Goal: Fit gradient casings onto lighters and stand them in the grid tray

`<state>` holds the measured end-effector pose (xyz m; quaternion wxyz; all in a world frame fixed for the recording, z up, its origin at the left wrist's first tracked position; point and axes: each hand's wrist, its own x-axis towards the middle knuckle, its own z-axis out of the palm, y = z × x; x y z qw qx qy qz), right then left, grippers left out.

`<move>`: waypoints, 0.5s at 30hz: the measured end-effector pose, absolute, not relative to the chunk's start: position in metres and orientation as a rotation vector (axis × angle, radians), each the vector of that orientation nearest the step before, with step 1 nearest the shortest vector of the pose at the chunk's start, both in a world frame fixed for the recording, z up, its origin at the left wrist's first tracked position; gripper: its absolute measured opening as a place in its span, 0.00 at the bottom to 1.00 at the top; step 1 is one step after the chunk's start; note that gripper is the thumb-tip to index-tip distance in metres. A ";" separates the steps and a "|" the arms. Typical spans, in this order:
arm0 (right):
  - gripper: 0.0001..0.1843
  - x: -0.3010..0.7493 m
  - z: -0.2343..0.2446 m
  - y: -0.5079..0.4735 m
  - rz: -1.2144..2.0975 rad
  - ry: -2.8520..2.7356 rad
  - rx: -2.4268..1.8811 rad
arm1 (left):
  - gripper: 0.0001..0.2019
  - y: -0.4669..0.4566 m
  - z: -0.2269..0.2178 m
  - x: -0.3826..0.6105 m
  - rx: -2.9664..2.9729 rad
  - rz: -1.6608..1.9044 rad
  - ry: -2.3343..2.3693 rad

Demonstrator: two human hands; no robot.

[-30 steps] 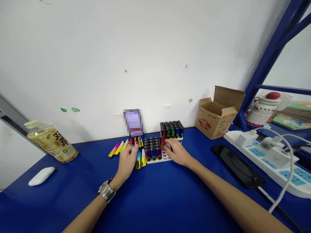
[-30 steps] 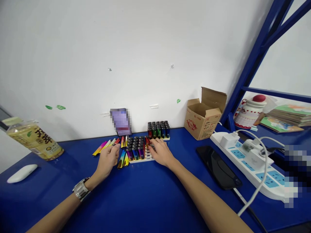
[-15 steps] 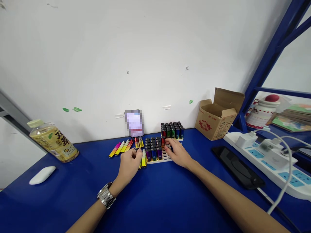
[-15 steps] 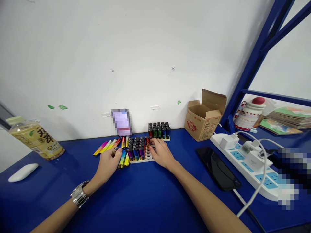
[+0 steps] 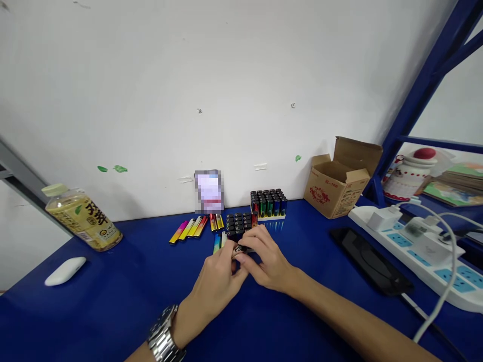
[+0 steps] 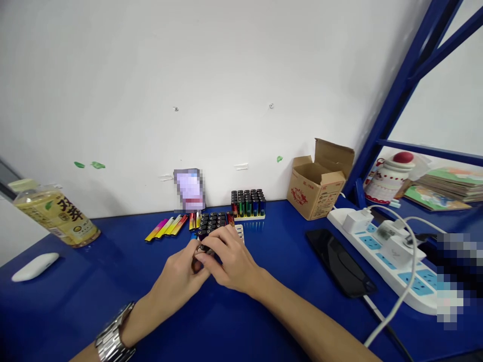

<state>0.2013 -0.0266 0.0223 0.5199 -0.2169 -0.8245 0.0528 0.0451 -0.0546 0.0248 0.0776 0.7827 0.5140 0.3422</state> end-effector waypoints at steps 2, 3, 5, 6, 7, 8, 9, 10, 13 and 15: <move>0.06 0.200 0.023 -0.029 0.186 -1.944 -0.530 | 0.06 -0.056 0.025 0.044 2.430 1.111 1.486; 0.07 0.201 0.024 -0.028 0.227 -1.921 -0.541 | 0.10 -0.056 0.026 0.043 2.471 1.173 1.472; 0.08 0.207 0.023 -0.023 0.294 -1.827 -0.592 | 0.15 -0.052 0.030 0.038 2.521 1.258 1.534; 0.07 0.211 0.022 -0.019 0.307 -1.755 -0.630 | 0.14 -0.049 0.032 0.035 2.513 1.246 1.629; 0.07 0.216 0.020 -0.014 0.306 -1.672 -0.676 | 0.13 -0.046 0.034 0.032 2.480 1.175 1.760; 0.07 0.221 0.017 -0.008 0.294 -1.594 -0.729 | 0.12 -0.042 0.034 0.028 2.424 1.052 1.905; 0.07 0.226 0.014 -0.001 0.288 -1.536 -0.779 | 0.10 -0.037 0.034 0.024 2.359 0.889 2.032; 0.07 0.231 0.011 0.005 0.295 -1.496 -0.827 | 0.09 -0.033 0.033 0.021 2.293 0.710 2.129; 0.07 0.242 0.001 0.020 0.377 -1.524 -0.923 | 0.10 -0.020 0.025 0.011 2.182 0.337 2.209; 0.07 0.244 -0.002 0.025 0.430 -1.620 -0.945 | 0.12 -0.014 0.020 0.006 2.177 0.261 2.152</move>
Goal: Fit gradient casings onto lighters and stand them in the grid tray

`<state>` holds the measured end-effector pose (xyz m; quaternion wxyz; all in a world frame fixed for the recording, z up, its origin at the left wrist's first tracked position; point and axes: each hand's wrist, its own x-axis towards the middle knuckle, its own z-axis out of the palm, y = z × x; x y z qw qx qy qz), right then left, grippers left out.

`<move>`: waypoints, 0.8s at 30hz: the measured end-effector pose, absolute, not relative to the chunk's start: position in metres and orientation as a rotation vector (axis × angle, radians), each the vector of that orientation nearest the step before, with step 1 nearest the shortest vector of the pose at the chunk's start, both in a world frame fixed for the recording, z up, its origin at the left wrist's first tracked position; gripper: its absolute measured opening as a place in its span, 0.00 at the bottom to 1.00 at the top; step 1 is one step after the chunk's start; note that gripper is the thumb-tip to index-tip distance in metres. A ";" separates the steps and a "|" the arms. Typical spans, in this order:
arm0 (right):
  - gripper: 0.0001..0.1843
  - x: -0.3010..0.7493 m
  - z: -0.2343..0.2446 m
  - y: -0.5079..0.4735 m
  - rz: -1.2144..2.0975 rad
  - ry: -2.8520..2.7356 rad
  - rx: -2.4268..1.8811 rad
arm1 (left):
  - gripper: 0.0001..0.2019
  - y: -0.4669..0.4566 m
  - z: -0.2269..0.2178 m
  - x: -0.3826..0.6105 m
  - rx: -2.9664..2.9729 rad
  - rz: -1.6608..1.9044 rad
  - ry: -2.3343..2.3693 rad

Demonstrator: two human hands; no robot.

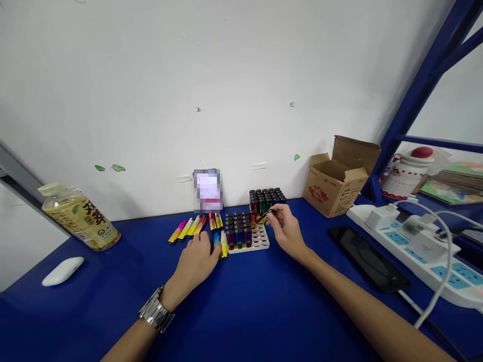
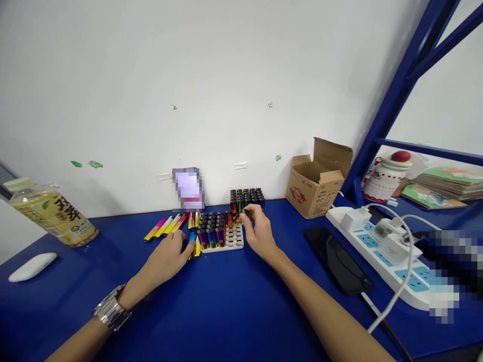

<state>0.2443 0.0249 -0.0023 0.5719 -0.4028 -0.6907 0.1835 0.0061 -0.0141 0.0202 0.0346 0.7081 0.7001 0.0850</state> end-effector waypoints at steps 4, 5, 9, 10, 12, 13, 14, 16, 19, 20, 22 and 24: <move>0.08 0.239 0.000 0.025 0.425 -1.813 -0.928 | 0.08 -0.007 0.018 -0.001 2.162 0.149 2.089; 0.08 0.237 0.002 0.024 0.404 -1.851 -0.915 | 0.06 -0.007 0.018 -0.003 2.152 0.138 2.088; 0.08 0.232 0.005 0.023 0.372 -1.956 -0.915 | 0.07 -0.005 0.018 -0.005 2.057 0.432 2.012; 0.08 0.232 0.005 0.023 0.375 -1.958 -0.936 | 0.08 -0.004 0.017 -0.005 2.006 0.585 1.954; 0.08 0.232 0.004 0.024 0.366 -1.933 -0.995 | 0.11 -0.004 0.014 -0.002 1.886 0.879 1.809; 0.09 0.232 0.004 0.024 0.348 -1.916 -1.025 | 0.12 -0.004 0.013 -0.001 1.823 0.991 1.740; 0.09 0.233 0.003 0.025 0.321 -1.909 -1.053 | 0.14 -0.004 0.012 0.001 1.760 1.074 1.684; 0.10 0.234 0.000 0.026 0.264 -1.945 -1.090 | 0.16 -0.005 0.012 0.006 1.652 1.177 1.590; 0.13 0.236 -0.004 0.027 0.252 -2.081 -1.087 | 0.20 -0.009 0.014 0.012 1.556 1.255 1.495; 0.13 0.236 -0.005 0.027 0.265 -2.113 -1.087 | 0.21 -0.011 0.015 0.013 1.543 1.271 1.494; 0.13 0.235 -0.006 0.027 0.281 -2.140 -1.109 | 0.21 -0.013 0.015 0.015 1.544 1.283 1.532; 0.12 0.235 -0.006 0.026 0.277 -2.143 -1.140 | 0.20 -0.013 0.015 0.014 1.585 1.265 1.607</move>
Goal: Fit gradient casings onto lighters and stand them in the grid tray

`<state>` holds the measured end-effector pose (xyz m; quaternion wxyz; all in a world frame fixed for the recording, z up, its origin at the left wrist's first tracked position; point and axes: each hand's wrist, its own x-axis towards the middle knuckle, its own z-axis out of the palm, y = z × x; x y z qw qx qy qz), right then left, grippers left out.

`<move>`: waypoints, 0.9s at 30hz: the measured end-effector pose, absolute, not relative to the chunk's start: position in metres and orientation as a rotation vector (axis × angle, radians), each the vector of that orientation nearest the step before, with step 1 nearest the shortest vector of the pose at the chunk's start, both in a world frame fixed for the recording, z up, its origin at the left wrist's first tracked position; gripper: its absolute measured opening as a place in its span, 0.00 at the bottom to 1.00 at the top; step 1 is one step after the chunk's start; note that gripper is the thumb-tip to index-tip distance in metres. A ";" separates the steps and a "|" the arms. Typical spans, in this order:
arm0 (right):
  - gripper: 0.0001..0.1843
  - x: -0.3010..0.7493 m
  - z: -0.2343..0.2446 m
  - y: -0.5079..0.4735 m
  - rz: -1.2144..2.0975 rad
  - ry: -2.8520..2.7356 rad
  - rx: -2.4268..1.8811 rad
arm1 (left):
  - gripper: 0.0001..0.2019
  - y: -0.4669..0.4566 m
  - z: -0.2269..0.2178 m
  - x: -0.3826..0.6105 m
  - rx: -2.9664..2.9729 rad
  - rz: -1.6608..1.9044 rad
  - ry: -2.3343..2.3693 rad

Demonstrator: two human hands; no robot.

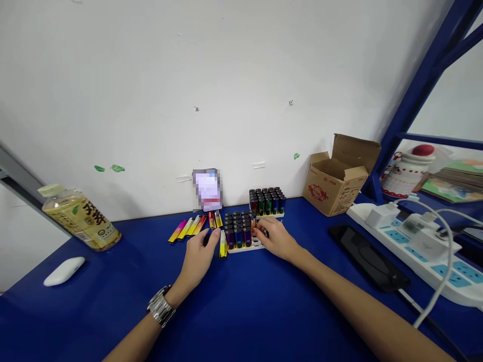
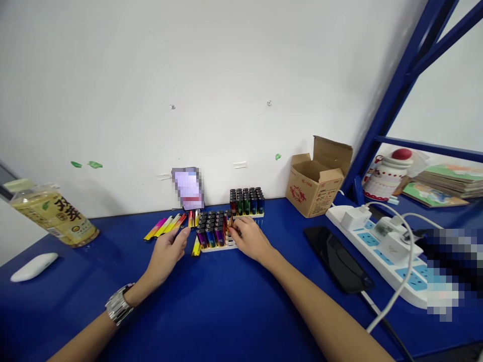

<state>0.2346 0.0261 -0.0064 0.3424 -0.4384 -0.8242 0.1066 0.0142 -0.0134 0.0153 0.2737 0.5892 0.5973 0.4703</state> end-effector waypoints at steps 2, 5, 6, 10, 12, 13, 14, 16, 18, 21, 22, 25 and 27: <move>0.12 0.234 -0.006 0.026 0.269 -2.144 -1.142 | 0.19 -0.013 0.015 0.013 1.651 1.242 1.692; 0.12 0.234 -0.005 0.025 0.274 -2.146 -1.130 | 0.18 -0.012 0.014 0.013 1.670 1.249 1.747; 0.11 0.234 -0.005 0.025 0.276 -2.145 -1.129 | 0.18 -0.012 0.014 0.013 1.653 1.258 1.747; 0.11 0.234 -0.007 0.026 0.270 -2.139 -1.126 | 0.18 -0.013 0.017 0.014 1.722 1.257 1.813; 0.11 0.234 -0.007 0.026 0.262 -2.136 -1.129 | 0.18 -0.015 0.019 0.014 1.816 1.234 1.855; 0.11 0.234 -0.007 0.025 0.254 -2.126 -1.135 | 0.18 -0.016 0.020 0.015 1.850 1.232 1.860; 0.10 0.235 -0.007 0.024 0.242 -2.101 -1.145 | 0.18 -0.018 0.021 0.016 1.874 1.236 1.852; 0.07 0.235 -0.005 0.021 0.208 -2.014 -1.143 | 0.18 -0.022 0.022 0.019 1.940 1.251 1.792; 0.05 0.235 0.000 0.016 0.165 -1.944 -1.050 | 0.15 -0.026 0.022 0.023 2.072 1.294 1.687; 0.07 0.228 0.009 0.003 0.111 -1.967 -0.772 | 0.11 -0.034 0.019 0.028 2.393 1.417 1.451; 0.09 0.224 0.012 -0.002 0.102 -1.987 -0.693 | 0.12 -0.036 0.018 0.029 2.511 1.455 1.350; 0.12 0.210 0.020 -0.018 0.119 -2.003 -0.605 | 0.19 -0.043 0.017 0.031 2.776 1.472 1.037; 0.09 0.204 0.023 -0.025 0.156 -1.987 -0.597 | 0.21 -0.045 0.017 0.031 2.814 1.428 0.977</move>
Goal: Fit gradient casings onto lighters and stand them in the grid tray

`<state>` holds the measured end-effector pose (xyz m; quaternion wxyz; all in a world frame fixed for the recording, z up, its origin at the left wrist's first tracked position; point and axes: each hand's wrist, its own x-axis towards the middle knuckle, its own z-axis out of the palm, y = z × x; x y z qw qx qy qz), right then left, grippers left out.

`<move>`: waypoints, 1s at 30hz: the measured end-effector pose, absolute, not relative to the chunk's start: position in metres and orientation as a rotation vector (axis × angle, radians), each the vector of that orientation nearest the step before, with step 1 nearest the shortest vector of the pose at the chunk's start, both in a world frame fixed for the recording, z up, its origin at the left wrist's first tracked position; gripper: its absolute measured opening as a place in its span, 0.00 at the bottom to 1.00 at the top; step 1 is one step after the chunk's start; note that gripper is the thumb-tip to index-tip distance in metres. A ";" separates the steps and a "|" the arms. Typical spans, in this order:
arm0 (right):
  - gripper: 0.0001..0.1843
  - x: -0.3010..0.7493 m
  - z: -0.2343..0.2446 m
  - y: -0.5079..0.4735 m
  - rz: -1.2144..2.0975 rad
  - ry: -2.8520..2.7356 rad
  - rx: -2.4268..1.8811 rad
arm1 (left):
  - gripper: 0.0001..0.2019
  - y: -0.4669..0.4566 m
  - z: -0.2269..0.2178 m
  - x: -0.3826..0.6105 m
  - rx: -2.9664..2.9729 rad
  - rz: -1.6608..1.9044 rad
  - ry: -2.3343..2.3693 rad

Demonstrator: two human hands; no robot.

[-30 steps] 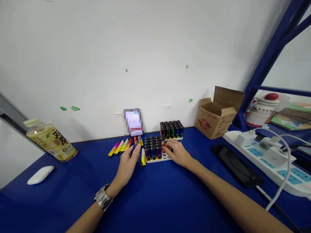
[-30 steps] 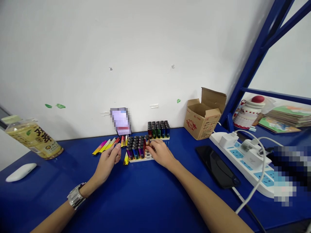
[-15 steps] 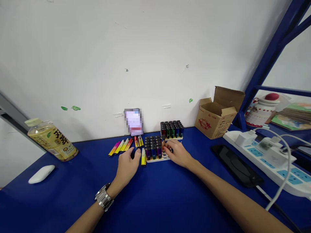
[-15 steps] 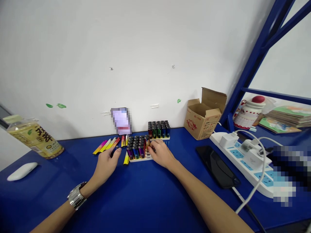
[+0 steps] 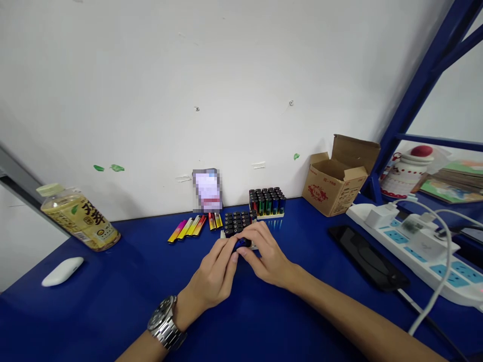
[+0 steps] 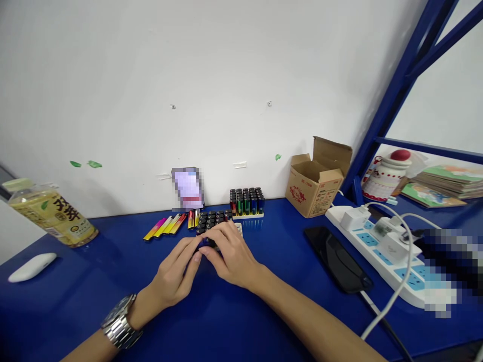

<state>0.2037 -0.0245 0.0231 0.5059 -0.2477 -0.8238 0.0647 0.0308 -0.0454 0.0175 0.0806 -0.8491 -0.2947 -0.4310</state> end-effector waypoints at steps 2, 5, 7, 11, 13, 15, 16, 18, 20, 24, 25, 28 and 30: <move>0.08 0.204 0.024 -0.025 0.204 -1.926 -0.602 | 0.19 -0.045 0.017 0.029 -2.514 -1.297 -1.008; 0.07 0.216 0.021 -0.015 0.244 -1.747 -0.689 | 0.11 -0.037 0.015 0.023 -2.353 -1.312 -1.393; 0.07 0.229 0.017 -0.004 0.256 -1.644 -0.797 | 0.07 -0.029 0.012 0.019 -2.265 -1.234 -1.698; 0.08 0.249 0.005 0.016 0.274 -1.711 -0.929 | 0.09 -0.017 0.008 0.014 -2.293 -0.936 -2.090; 0.09 0.251 0.001 0.021 0.289 -1.847 -0.919 | 0.12 -0.014 0.007 0.013 -2.358 -0.850 -2.141; 0.10 0.250 -0.001 0.022 0.321 -1.925 -0.906 | 0.14 -0.012 0.008 0.012 -2.408 -0.788 -2.179; 0.10 0.249 -0.002 0.022 0.342 -1.941 -0.909 | 0.15 -0.011 0.009 0.011 -2.432 -0.752 -2.196; 0.10 0.245 -0.001 0.021 0.379 -1.958 -0.917 | 0.13 -0.009 0.010 0.010 -2.470 -0.675 -2.204; 0.11 0.242 0.001 0.019 0.381 -1.982 -0.916 | 0.11 -0.008 0.011 0.007 -2.473 -0.619 -2.188; 0.12 0.240 0.002 0.018 0.315 -2.005 -1.003 | 0.06 -0.006 0.011 0.002 -2.374 -0.656 -2.221; 0.12 0.240 0.002 0.018 0.307 -2.001 -1.037 | 0.04 -0.006 0.011 0.001 -2.349 -0.729 -2.244; 0.10 0.241 0.003 0.019 0.265 -2.002 -1.076 | 0.03 -0.005 0.010 0.000 -2.367 -1.175 -2.277; 0.07 0.242 0.004 0.019 0.209 -2.040 -1.053 | 0.06 -0.004 0.008 0.001 -2.422 -1.552 -2.238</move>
